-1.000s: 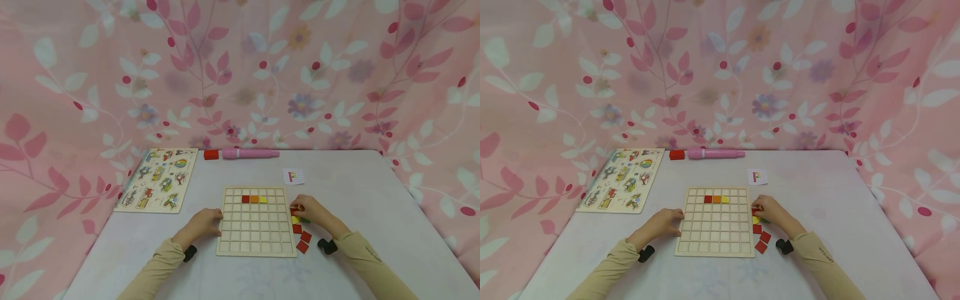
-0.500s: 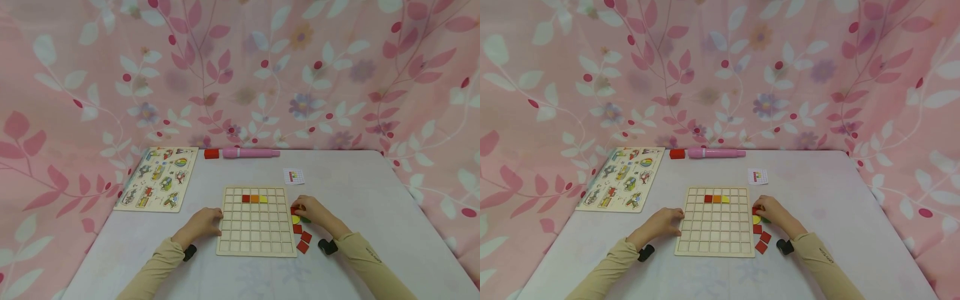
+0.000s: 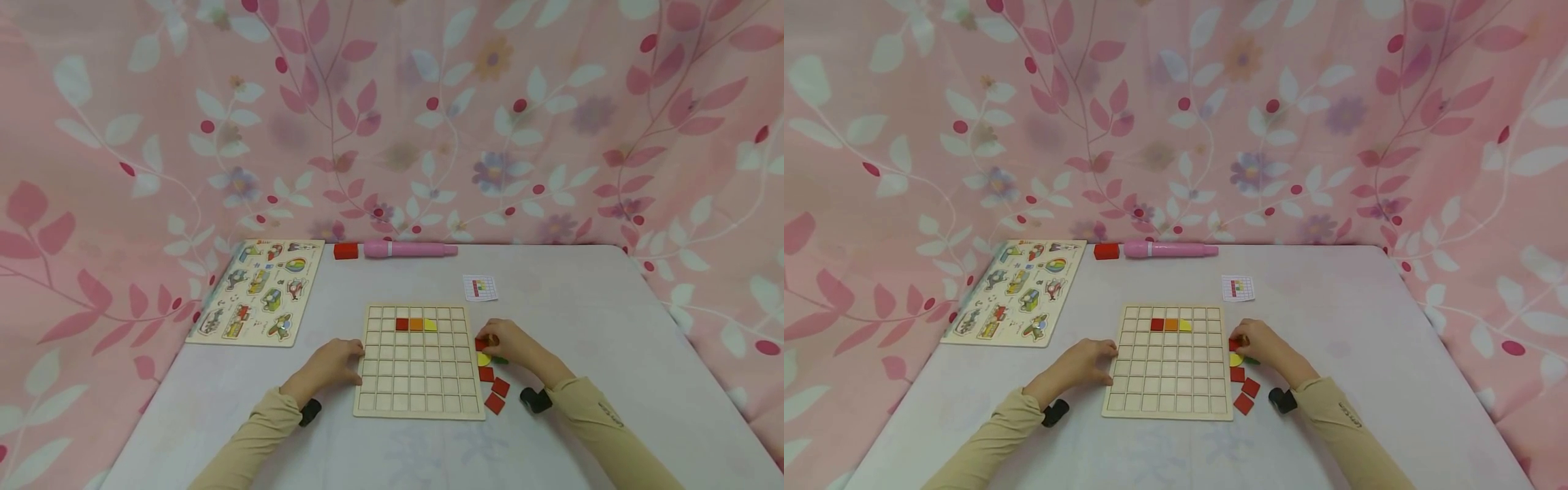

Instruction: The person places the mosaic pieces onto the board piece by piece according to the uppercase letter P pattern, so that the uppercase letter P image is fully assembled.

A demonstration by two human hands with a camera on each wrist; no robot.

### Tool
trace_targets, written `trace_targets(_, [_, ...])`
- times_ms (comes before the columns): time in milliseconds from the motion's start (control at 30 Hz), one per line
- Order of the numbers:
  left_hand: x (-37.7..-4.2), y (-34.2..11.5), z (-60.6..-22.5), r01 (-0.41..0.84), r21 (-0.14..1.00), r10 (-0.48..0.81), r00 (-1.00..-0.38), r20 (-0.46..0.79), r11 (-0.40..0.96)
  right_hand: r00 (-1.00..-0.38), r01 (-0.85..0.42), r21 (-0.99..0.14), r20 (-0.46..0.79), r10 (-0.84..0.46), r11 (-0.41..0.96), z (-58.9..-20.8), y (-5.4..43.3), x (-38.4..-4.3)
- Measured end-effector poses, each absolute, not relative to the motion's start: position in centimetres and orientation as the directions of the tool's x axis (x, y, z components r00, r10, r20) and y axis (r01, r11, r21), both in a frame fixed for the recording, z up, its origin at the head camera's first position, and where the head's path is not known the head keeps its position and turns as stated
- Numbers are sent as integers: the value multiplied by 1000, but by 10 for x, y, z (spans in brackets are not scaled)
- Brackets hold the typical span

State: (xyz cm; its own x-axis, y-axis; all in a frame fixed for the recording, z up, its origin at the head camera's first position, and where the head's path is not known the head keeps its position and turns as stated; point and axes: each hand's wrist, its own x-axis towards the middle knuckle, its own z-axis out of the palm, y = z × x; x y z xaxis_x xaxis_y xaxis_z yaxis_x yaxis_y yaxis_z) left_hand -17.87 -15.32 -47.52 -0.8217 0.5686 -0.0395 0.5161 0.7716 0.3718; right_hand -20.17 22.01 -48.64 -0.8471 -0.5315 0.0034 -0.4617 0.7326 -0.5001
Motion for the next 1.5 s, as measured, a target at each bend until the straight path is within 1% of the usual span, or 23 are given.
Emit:
trace_targets(267, [-179,-153,-476,515,381,569,-821,-37,768,-854,-452,-480,-9,-520,752,-486,218,-202])
trace_targets(600, [-180,-153,-477,503,384,560,-827,-44,774,-867,-422,-502,-19,-498,755,-482,216,-202])
trace_targets(900, [-180,-154,-478,510,381,564,-825,-38,772,-830,-497,-487,26,-557,718,-476,214,-203])
trace_targets(1167, [-180,-153,-476,504,373,559,-827,-49,779,-818,-531,-485,78,-570,695,-470,209,-207])
trace_targets(1367, [-180,-152,-474,496,374,553,-831,-57,784,-791,-577,-500,144,-595,646,-465,203,-209])
trace_targets(1500, [-180,-152,-475,491,370,549,-833,-64,788,-790,-577,-507,146,-596,640,-462,197,-210])
